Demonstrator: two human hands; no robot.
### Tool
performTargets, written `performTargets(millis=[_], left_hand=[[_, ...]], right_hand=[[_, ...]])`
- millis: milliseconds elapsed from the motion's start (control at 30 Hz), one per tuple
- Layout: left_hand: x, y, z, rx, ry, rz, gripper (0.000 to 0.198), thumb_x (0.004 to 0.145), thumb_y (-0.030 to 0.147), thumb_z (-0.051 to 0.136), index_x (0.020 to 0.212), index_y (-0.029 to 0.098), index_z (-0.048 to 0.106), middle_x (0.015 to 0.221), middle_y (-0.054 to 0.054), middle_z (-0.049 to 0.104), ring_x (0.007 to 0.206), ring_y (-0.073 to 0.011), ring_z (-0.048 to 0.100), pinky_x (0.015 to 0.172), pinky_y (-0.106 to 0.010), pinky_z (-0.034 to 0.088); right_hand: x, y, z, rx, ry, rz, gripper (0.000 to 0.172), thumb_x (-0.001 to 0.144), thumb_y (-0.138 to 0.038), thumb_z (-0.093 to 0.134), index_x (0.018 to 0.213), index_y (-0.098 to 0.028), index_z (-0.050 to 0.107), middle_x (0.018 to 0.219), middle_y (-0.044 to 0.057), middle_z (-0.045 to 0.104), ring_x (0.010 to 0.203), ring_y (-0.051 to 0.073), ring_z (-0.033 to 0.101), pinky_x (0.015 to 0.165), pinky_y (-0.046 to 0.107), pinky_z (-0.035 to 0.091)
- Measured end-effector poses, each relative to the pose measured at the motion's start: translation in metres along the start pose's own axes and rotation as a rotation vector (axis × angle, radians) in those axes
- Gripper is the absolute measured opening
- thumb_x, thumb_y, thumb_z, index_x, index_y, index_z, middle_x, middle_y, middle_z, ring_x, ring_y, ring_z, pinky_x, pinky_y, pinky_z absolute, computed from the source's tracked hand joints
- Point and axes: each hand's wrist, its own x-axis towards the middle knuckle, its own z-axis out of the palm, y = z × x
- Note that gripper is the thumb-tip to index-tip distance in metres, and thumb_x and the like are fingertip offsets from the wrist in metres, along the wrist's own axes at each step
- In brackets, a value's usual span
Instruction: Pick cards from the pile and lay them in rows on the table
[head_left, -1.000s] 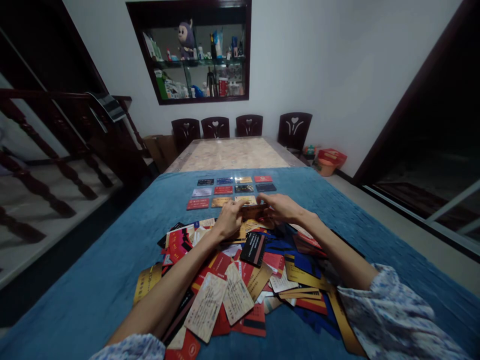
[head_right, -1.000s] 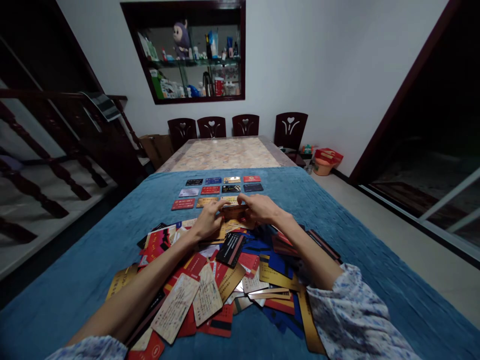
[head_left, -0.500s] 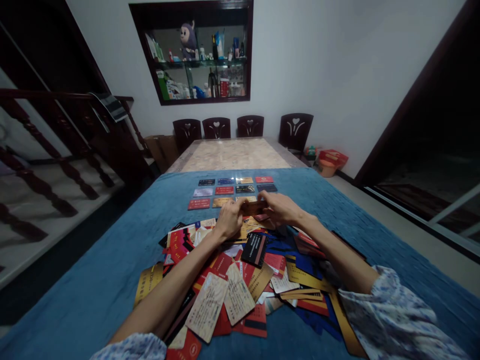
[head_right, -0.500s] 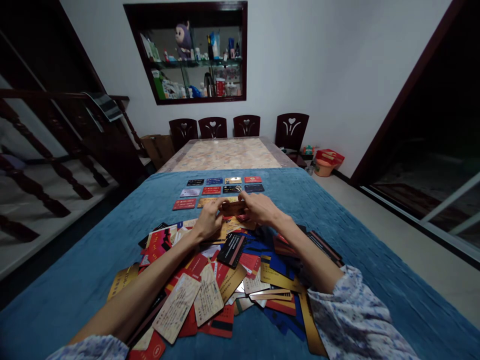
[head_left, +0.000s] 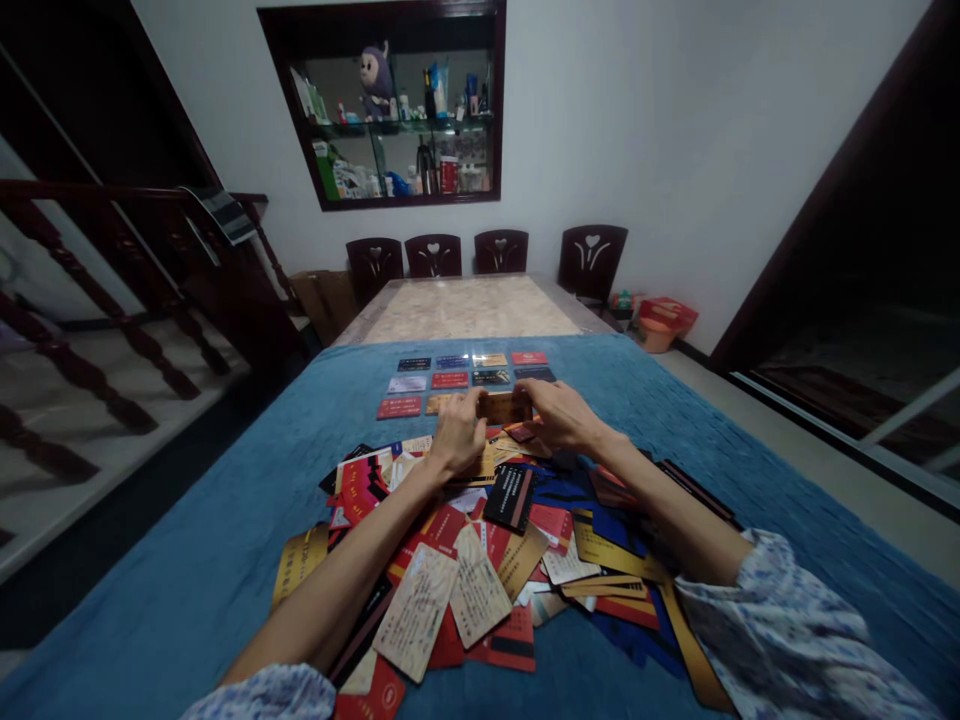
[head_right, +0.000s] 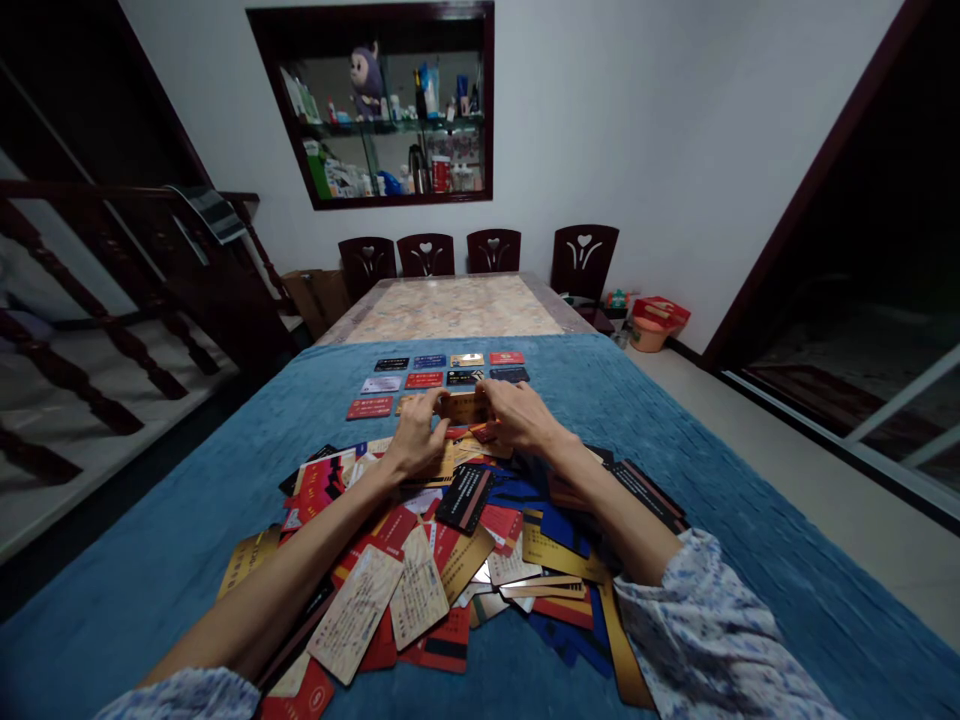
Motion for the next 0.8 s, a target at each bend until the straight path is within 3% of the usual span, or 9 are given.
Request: performTargets(millis=[300, 533, 800], left_hand=[[-0.003, 0.002, -0.001, 0.066, -0.074, 0.014, 0.053, 0.080, 0.014, 0.058, 0.132, 0.018, 0.047, 0.128, -0.014, 0.059, 0.117, -0.0305, 0.049, 0.100, -0.047, 0.037], [0.002, 0.002, -0.010, 0.130, -0.112, 0.019, 0.045, 0.082, 0.020, 0.061, 0.126, 0.015, 0.051, 0.120, -0.014, 0.061, 0.115, -0.0310, 0.050, 0.098, -0.047, 0.037], [0.006, 0.009, -0.024, 0.207, -0.200, -0.006, 0.037, 0.081, 0.023, 0.063, 0.118, 0.020, 0.056, 0.129, -0.012, 0.055, 0.123, -0.0301, 0.045, 0.098, -0.047, 0.036]], right_hand=[[-0.002, 0.000, -0.002, -0.056, 0.024, -0.024, 0.038, 0.087, -0.036, 0.066, 0.118, -0.017, 0.057, 0.112, 0.012, 0.066, 0.103, 0.025, 0.061, 0.081, 0.033, 0.041], [-0.002, 0.010, 0.000, -0.033, 0.021, -0.038, 0.051, 0.085, -0.033, 0.066, 0.131, -0.014, 0.054, 0.127, 0.016, 0.063, 0.114, 0.028, 0.058, 0.089, 0.037, 0.045], [-0.002, 0.020, 0.003, 0.028, 0.107, -0.190, 0.043, 0.083, -0.031, 0.068, 0.123, -0.016, 0.061, 0.117, 0.015, 0.062, 0.107, 0.028, 0.054, 0.086, 0.039, 0.050]])
